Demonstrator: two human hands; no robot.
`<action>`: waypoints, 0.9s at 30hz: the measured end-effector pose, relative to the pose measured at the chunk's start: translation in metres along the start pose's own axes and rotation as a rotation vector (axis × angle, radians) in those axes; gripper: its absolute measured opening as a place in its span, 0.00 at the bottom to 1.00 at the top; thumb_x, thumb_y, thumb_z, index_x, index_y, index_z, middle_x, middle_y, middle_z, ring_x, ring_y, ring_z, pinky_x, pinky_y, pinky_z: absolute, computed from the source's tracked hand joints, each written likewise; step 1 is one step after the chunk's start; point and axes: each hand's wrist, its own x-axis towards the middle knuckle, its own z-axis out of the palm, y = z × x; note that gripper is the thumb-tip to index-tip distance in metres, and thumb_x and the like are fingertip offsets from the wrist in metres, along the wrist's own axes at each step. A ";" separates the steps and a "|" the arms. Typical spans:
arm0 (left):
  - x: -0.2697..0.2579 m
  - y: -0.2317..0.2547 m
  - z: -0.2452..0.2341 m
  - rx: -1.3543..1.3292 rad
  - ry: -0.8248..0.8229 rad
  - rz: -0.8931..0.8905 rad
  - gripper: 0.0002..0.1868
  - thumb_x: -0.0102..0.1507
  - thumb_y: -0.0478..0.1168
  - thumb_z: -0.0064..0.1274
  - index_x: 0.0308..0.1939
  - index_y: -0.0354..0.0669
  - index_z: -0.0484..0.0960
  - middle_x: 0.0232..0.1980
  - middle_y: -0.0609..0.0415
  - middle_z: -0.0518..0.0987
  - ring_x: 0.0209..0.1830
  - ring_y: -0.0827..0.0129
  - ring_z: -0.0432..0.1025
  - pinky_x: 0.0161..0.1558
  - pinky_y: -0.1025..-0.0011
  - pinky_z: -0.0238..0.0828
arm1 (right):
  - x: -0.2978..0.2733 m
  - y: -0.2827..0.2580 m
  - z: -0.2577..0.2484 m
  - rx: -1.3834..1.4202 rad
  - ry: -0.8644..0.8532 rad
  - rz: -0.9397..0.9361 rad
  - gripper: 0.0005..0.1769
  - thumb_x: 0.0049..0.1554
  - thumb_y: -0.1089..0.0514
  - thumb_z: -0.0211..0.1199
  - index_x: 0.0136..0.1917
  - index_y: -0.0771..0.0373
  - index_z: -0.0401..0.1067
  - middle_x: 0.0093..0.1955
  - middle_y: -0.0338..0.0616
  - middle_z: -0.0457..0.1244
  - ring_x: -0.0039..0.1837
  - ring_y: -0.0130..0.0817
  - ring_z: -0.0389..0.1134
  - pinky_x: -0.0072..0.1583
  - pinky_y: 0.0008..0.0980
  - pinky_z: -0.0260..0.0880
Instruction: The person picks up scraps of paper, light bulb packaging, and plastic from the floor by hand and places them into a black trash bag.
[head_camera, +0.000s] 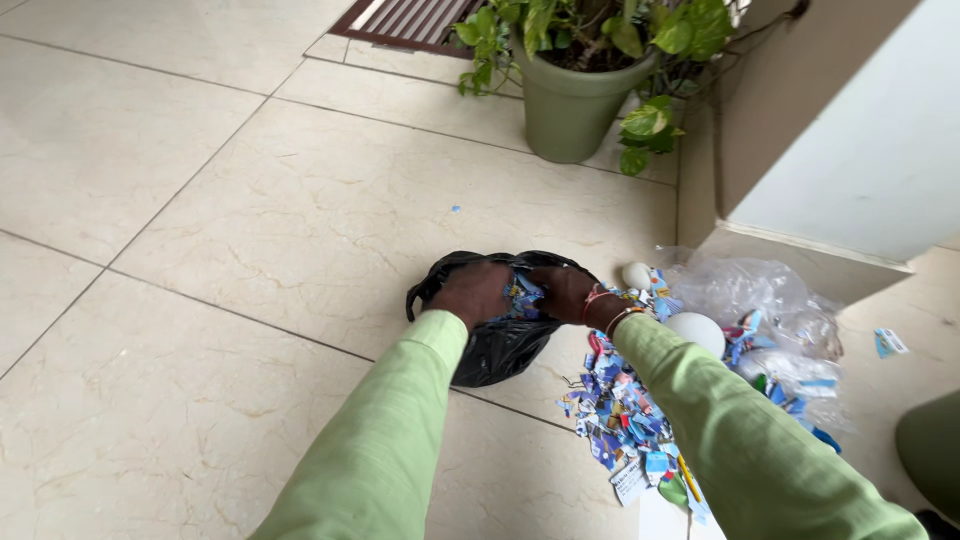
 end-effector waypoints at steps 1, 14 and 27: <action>-0.004 0.008 0.005 0.025 -0.091 -0.019 0.22 0.61 0.42 0.57 0.60 0.48 0.81 0.63 0.43 0.79 0.64 0.49 0.74 0.65 0.57 0.72 | -0.004 -0.002 0.003 -0.024 -0.027 -0.037 0.26 0.50 0.58 0.64 0.63 0.57 0.74 0.59 0.52 0.70 0.61 0.52 0.71 0.62 0.45 0.72; -0.003 0.001 0.009 0.113 -0.126 -0.009 0.19 0.62 0.42 0.57 0.57 0.44 0.81 0.63 0.43 0.79 0.64 0.51 0.73 0.64 0.57 0.71 | -0.017 0.021 0.017 0.020 -0.010 0.008 0.27 0.56 0.55 0.63 0.69 0.58 0.69 0.62 0.55 0.68 0.63 0.51 0.71 0.65 0.44 0.71; -0.006 0.015 0.036 -0.048 -0.299 0.028 0.17 0.63 0.40 0.53 0.56 0.52 0.86 0.62 0.45 0.81 0.63 0.51 0.75 0.63 0.58 0.72 | 0.020 0.028 0.022 0.155 0.137 -0.036 0.35 0.49 0.63 0.64 0.71 0.64 0.66 0.68 0.59 0.64 0.66 0.54 0.67 0.65 0.46 0.69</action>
